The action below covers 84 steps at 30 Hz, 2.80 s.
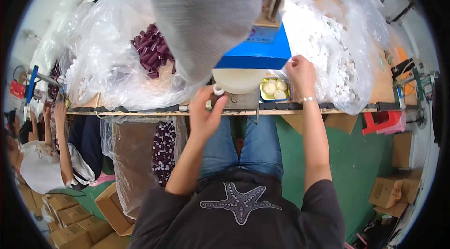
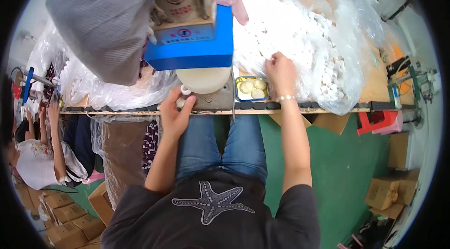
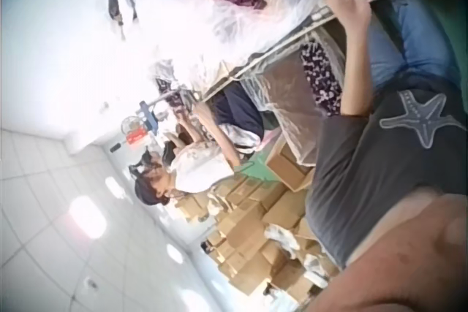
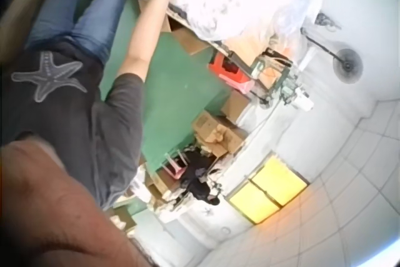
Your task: The person assembles cylindrical components by applying grease to small parts from a dish, fitting them into sleeves, pressing them together with a benchtop press, and placing the assembled items into a storage container.
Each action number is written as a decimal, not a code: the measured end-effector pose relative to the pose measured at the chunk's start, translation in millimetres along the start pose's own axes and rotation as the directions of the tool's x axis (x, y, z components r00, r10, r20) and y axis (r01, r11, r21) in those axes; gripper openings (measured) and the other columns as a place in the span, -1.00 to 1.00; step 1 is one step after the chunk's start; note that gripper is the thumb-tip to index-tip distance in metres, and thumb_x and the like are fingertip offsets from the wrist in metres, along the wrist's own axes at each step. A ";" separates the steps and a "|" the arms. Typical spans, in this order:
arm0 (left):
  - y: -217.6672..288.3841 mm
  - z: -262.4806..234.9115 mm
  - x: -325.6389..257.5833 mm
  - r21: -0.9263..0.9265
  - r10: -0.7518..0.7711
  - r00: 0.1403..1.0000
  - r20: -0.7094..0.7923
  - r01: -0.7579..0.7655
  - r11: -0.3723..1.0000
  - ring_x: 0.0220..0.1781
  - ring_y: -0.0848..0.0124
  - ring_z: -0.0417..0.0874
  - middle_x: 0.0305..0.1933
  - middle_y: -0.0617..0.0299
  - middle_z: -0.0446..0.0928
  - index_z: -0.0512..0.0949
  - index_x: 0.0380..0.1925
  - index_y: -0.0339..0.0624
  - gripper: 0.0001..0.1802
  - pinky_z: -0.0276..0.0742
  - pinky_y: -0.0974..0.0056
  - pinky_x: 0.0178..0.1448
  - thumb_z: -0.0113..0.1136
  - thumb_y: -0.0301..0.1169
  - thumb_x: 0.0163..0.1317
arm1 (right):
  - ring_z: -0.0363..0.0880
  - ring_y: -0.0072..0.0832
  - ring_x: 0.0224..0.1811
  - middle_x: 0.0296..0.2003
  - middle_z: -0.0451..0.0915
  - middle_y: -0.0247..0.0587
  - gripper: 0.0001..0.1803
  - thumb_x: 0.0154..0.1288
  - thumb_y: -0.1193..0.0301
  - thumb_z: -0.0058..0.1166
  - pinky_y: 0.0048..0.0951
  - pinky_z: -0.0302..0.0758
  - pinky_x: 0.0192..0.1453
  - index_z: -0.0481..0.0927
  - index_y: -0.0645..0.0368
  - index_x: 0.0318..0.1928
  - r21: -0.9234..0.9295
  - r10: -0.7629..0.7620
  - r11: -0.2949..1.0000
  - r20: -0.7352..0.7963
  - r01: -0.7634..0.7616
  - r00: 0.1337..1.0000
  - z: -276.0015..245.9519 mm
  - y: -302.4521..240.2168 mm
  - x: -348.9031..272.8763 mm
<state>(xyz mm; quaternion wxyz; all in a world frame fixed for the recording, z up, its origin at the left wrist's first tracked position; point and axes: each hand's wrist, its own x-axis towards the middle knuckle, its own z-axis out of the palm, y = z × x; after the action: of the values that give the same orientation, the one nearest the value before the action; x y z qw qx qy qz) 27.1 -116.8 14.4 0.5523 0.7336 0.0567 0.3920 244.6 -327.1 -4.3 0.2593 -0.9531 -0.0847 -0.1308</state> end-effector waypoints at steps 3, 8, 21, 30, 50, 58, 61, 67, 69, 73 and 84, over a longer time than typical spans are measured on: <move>24.6 -69.0 -7.5 0.382 -0.295 0.917 0.268 0.180 0.906 -0.20 0.17 0.65 -0.27 -0.01 0.61 0.60 -0.14 -0.30 -0.74 0.53 0.20 -0.06 0.30 -0.49 0.14 | 0.58 -0.27 -0.47 -0.45 0.64 -0.11 -0.80 0.15 0.39 0.25 -0.31 0.51 -0.33 0.68 0.23 -0.25 0.143 -0.180 0.968 -0.172 0.205 0.969 -22.9 11.4 -11.0; 6.5 -206.0 -49.2 0.981 -0.876 0.467 0.118 0.082 0.176 -0.18 -0.05 0.62 -0.30 -0.10 0.63 0.65 -0.29 -0.21 -0.74 0.53 -0.03 -0.10 0.30 -0.27 0.11 | 0.41 -0.67 -0.47 -0.44 0.56 -0.35 -0.86 0.17 0.56 0.27 -0.60 0.37 -0.37 0.67 0.28 -0.23 0.669 -0.295 0.713 0.015 0.210 0.955 -33.4 -11.0 -51.6; -75.3 -90.1 120.4 0.680 0.247 0.919 0.308 -0.395 0.618 -0.10 0.01 0.54 -0.19 0.03 0.52 0.51 -0.01 -0.21 -0.57 0.49 0.08 0.00 0.16 -0.64 0.04 | 0.45 -0.44 -0.60 -0.62 0.48 -0.15 -0.79 0.17 0.44 0.31 -0.43 0.39 -0.45 0.59 0.34 -0.39 0.708 -0.527 0.677 0.275 0.202 0.804 -2.1 -82.9 -104.8; -49.1 -104.7 65.8 -0.233 -0.333 0.903 -0.273 0.273 0.933 -0.23 0.36 0.65 -0.32 0.15 0.59 0.47 -0.30 -0.25 -0.89 0.53 0.23 -0.10 0.19 -0.59 0.18 | 0.49 -0.16 -0.60 -0.61 0.53 0.01 -0.81 0.19 0.44 0.26 -0.31 0.41 -0.47 0.58 0.34 -0.41 0.694 -0.589 0.669 0.278 0.266 0.759 -6.2 -83.2 -89.7; 4.7 -9.2 -14.5 -0.429 -0.159 0.983 0.090 0.182 0.885 0.05 0.41 0.61 0.08 -0.08 0.58 0.40 0.13 -0.39 -0.61 0.47 0.33 0.18 0.16 -0.61 0.30 | 0.58 -0.18 -0.54 -0.50 0.61 -0.09 -0.81 0.10 0.42 0.36 -0.27 0.49 -0.43 0.65 0.26 -0.34 0.495 -0.606 0.701 0.032 0.514 0.795 3.9 -95.5 -120.5; 0.5 -10.9 -16.2 -0.424 -0.152 0.986 0.063 0.164 0.891 0.03 0.43 0.61 0.07 -0.06 0.59 0.40 0.11 -0.41 -0.62 0.49 0.36 0.16 0.15 -0.64 0.29 | 0.57 -0.14 -0.57 -0.53 0.56 -0.13 -0.82 0.14 0.37 0.32 -0.23 0.46 -0.51 0.61 0.19 -0.33 0.467 -0.501 0.755 -0.042 0.460 0.864 8.5 -101.6 -128.0; -1.2 -4.5 -16.0 -0.398 -0.124 0.985 0.117 0.161 0.903 0.03 0.45 0.60 0.03 0.05 0.57 0.39 0.09 -0.43 -0.62 0.49 0.40 0.13 0.12 -0.70 0.27 | 0.58 -0.15 -0.57 -0.54 0.56 -0.13 -0.81 0.13 0.37 0.33 -0.23 0.45 -0.51 0.60 0.17 -0.34 0.459 -0.495 0.769 -0.016 0.446 0.869 6.0 -101.1 -126.5; 0.2 6.8 -14.8 -0.482 -0.184 0.977 0.105 0.211 0.850 0.02 0.46 0.57 0.00 0.10 0.55 0.40 0.08 -0.41 -0.63 0.43 0.38 0.14 0.14 -0.67 0.27 | 0.56 -0.14 -0.54 -0.54 0.54 -0.11 -0.80 0.10 0.38 0.35 -0.26 0.45 -0.46 0.59 0.18 -0.36 0.439 -0.478 0.767 -0.097 0.468 0.873 13.2 -98.3 -132.8; 1.2 8.0 -14.3 -0.499 -0.189 0.977 0.098 0.213 0.840 0.02 0.44 0.57 0.00 0.09 0.55 0.40 0.08 -0.42 -0.63 0.44 0.37 0.13 0.13 -0.67 0.27 | 0.55 -0.14 -0.54 -0.54 0.53 -0.09 -0.80 0.09 0.40 0.35 -0.25 0.45 -0.46 0.59 0.20 -0.36 0.540 -0.471 0.741 -0.006 0.399 0.882 15.0 -90.7 -126.6; -4.5 0.2 -14.0 -0.490 -0.195 0.977 0.087 0.212 0.846 0.01 0.39 0.59 0.01 0.06 0.56 0.39 0.09 -0.42 -0.62 0.46 0.34 0.13 0.12 -0.69 0.27 | 0.52 -0.15 -0.52 -0.54 0.51 -0.07 -0.80 0.05 0.46 0.36 -0.22 0.42 -0.44 0.59 0.27 -0.38 0.619 -0.487 0.692 0.021 0.371 0.873 10.5 -93.7 -124.7; -16.1 15.0 -8.9 0.030 -0.057 0.978 0.201 0.052 0.998 -0.19 0.27 0.57 -0.17 0.09 0.57 0.53 -0.07 -0.30 -0.65 0.47 0.25 -0.10 0.29 -0.60 0.10 | 0.63 -0.22 -0.21 -0.19 0.64 -0.08 -0.63 0.04 0.48 0.40 -0.32 0.57 -0.22 0.61 0.28 -0.12 0.669 -0.393 0.642 -0.134 0.375 0.910 -15.1 -81.7 -139.4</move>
<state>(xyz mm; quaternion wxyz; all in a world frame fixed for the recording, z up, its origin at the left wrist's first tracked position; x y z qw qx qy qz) 36.2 -126.8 -5.2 0.5564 0.7746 0.0253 0.2996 90.1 -278.3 6.0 0.5552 -0.7522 -0.3298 -0.1311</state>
